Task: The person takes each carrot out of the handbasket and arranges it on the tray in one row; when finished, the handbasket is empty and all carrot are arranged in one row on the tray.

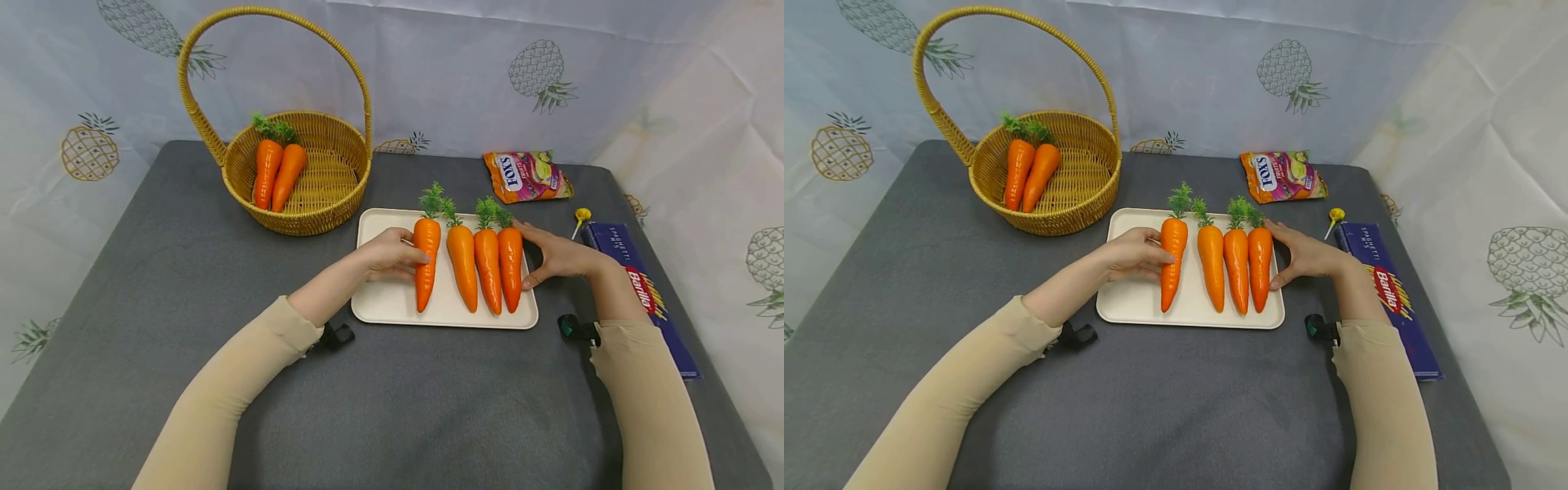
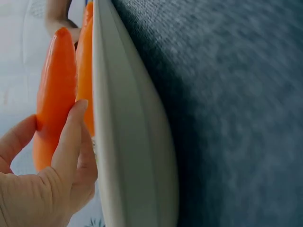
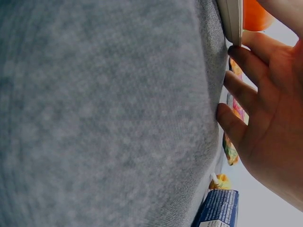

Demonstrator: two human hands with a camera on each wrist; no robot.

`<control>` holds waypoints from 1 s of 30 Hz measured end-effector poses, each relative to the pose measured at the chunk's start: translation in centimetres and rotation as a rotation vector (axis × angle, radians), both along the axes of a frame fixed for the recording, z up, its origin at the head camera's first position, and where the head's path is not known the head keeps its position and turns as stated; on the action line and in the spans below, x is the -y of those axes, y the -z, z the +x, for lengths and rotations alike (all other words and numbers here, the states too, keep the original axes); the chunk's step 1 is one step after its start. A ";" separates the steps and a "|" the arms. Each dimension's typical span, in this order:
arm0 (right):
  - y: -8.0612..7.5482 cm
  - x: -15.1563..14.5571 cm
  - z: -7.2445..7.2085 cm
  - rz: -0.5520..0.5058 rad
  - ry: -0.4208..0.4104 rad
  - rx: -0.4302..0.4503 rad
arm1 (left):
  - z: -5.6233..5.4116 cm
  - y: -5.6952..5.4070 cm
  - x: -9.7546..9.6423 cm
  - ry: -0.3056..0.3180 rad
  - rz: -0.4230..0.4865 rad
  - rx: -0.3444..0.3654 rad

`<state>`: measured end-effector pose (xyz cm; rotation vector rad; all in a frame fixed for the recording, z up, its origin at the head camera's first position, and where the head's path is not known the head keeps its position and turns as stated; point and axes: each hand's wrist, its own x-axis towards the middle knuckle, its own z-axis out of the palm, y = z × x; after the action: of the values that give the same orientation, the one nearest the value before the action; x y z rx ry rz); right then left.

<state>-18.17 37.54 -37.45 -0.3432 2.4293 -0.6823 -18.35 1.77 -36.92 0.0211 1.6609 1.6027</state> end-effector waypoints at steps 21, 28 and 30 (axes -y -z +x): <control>0.0 0.1 0.0 -0.005 0.001 0.004 | 0.3 0.7 -1.9 -0.041 -0.062 0.038; 0.0 0.0 0.0 -0.007 0.001 0.005 | 0.7 0.5 -2.3 -0.019 -0.112 -0.057; 0.1 0.0 0.0 -0.005 0.001 0.006 | 0.8 0.6 -2.4 -0.002 -0.146 -0.122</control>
<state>-18.16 37.53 -37.51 -0.3414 2.4228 -0.6892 -17.54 4.15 -37.49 0.0433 1.8688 1.5036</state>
